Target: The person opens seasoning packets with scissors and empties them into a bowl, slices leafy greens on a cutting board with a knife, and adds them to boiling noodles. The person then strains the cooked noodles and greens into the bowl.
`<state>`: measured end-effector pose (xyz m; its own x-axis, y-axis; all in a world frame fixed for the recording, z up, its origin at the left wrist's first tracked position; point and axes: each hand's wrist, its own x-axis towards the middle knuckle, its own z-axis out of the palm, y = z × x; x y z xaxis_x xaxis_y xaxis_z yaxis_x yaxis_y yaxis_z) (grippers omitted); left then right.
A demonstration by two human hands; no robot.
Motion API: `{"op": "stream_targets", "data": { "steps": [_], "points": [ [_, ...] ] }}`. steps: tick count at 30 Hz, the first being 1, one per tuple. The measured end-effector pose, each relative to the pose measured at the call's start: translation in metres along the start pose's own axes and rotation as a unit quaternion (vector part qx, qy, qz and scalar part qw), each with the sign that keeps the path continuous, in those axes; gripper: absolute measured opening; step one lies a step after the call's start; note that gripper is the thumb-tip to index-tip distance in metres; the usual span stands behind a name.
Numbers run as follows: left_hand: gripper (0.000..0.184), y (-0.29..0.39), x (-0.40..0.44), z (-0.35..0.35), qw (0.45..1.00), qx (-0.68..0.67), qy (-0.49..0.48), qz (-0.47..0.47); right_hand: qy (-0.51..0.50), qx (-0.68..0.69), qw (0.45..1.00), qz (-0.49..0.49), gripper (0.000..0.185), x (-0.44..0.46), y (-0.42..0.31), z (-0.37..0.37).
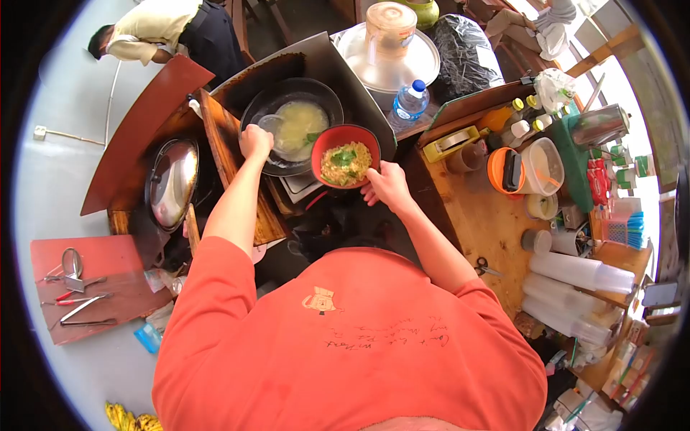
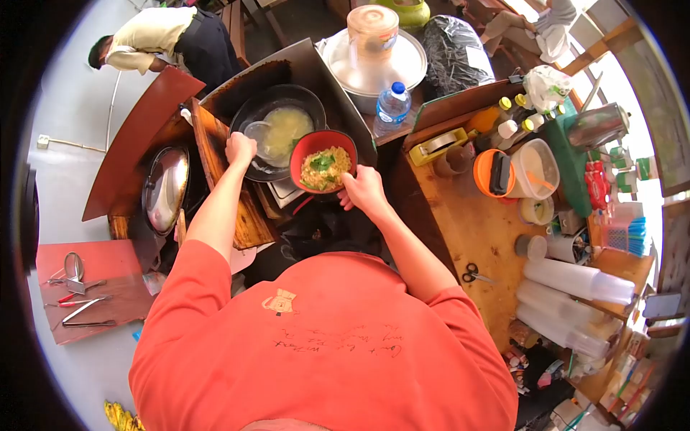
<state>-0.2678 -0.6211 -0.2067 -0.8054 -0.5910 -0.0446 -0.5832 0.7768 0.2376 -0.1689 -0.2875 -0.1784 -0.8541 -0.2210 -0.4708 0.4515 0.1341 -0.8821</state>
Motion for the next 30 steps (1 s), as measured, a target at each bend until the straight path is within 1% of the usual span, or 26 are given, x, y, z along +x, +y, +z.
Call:
{"op": "stream_targets", "data": {
  "steps": [1,3,4,5,7,8,9,12,13,14,15,17,18,19,21,23,24,25,26,27,28,29,30],
  "points": [
    [0.025,0.0,0.008,0.023,0.998,-0.049,-0.005,-0.05,-0.002,-0.002,1.0,0.004,0.023,-0.006,0.004,-0.004],
    [0.021,0.011,0.008,0.046,0.994,-0.094,-0.015,-0.046,-0.002,0.013,1.0,0.026,0.024,-0.015,0.01,-0.011],
    [0.019,0.01,0.015,0.065,0.99,-0.134,0.006,-0.049,-0.005,0.018,0.999,0.029,0.024,-0.016,0.018,-0.015],
    [0.019,0.008,0.02,0.075,0.99,-0.134,0.005,-0.05,-0.005,0.018,0.999,0.03,0.024,-0.019,0.021,-0.018],
    [0.017,0.005,0.029,0.089,0.97,-0.234,-0.032,-0.058,-0.005,0.035,0.998,0.044,0.024,-0.025,0.026,-0.027],
    [0.016,0.002,0.03,0.094,0.946,-0.313,-0.054,-0.059,-0.009,0.043,0.998,0.045,0.023,-0.028,0.027,-0.03],
    [0.016,-0.003,0.033,0.097,0.946,-0.314,-0.054,-0.06,-0.01,0.042,0.998,0.045,0.023,-0.029,0.03,-0.034],
    [0.019,-0.016,0.039,0.089,0.921,-0.388,-0.042,-0.007,-0.006,0.066,0.997,0.047,0.022,-0.026,0.044,-0.042],
    [0.02,-0.012,0.032,0.065,0.945,-0.328,-0.014,-0.003,-0.005,0.066,0.997,0.046,0.021,-0.026,0.046,-0.044],
    [0.021,-0.011,0.029,0.044,0.974,-0.218,0.029,0.047,-0.004,0.066,0.997,0.045,0.021,-0.026,0.047,-0.046],
    [0.022,-0.012,0.027,0.025,0.987,-0.104,0.07,0.096,-0.006,0.066,0.997,0.046,0.021,-0.027,0.048,-0.047],
    [0.023,-0.02,0.023,0.002,0.984,0.012,0.102,0.144,-0.004,0.07,0.996,0.054,0.02,-0.028,0.049,-0.05],
    [0.019,-0.029,0.027,0.0,0.978,0.073,0.096,0.17,-0.005,0.068,0.996,0.055,0.02,-0.029,0.05,-0.051],
    [0.017,-0.032,0.024,-0.005,0.975,0.113,0.079,0.175,-0.007,0.068,0.996,0.056,0.021,-0.029,0.053,-0.052],
    [0.017,-0.034,0.019,-0.004,0.984,0.105,0.047,0.133,-0.009,0.068,0.996,0.058,0.021,-0.03,0.058,-0.055],
    [0.022,-0.028,0.011,0.007,0.995,0.046,-0.011,0.084,-0.014,0.08,0.995,0.06,0.021,-0.033,0.062,-0.057],
    [0.027,-0.022,0.008,0.015,0.996,0.035,-0.04,0.067,-0.014,0.081,0.995,0.06,0.021,-0.034,0.062,-0.057],
    [0.03,-0.024,0.014,0.034,0.996,0.0,-0.068,0.064,-0.011,0.079,0.995,0.065,0.021,-0.036,0.063,-0.058],
    [0.03,-0.03,0.025,0.062,0.993,-0.068,-0.085,0.041,-0.006,0.078,0.995,0.069,0.022,-0.038,0.064,-0.059],
    [0.03,-0.035,0.032,0.081,0.985,-0.136,-0.102,0.018,-0.005,0.079,0.994,0.07,0.022,-0.04,0.064,-0.06],
    [0.028,-0.018,0.016,0.065,0.961,-0.245,-0.126,-0.022,-0.001,0.077,0.994,0.074,0.022,-0.041,0.064,-0.061],
    [0.028,-0.019,0.019,0.069,0.961,-0.245,-0.128,-0.022,0.002,0.075,0.994,0.079,0.023,-0.043,0.064,-0.062],
    [0.026,-0.021,0.025,0.071,0.942,-0.304,-0.14,-0.006,0.002,0.074,0.994,0.079,0.023,-0.044,0.065,-0.064]
  ]
}}
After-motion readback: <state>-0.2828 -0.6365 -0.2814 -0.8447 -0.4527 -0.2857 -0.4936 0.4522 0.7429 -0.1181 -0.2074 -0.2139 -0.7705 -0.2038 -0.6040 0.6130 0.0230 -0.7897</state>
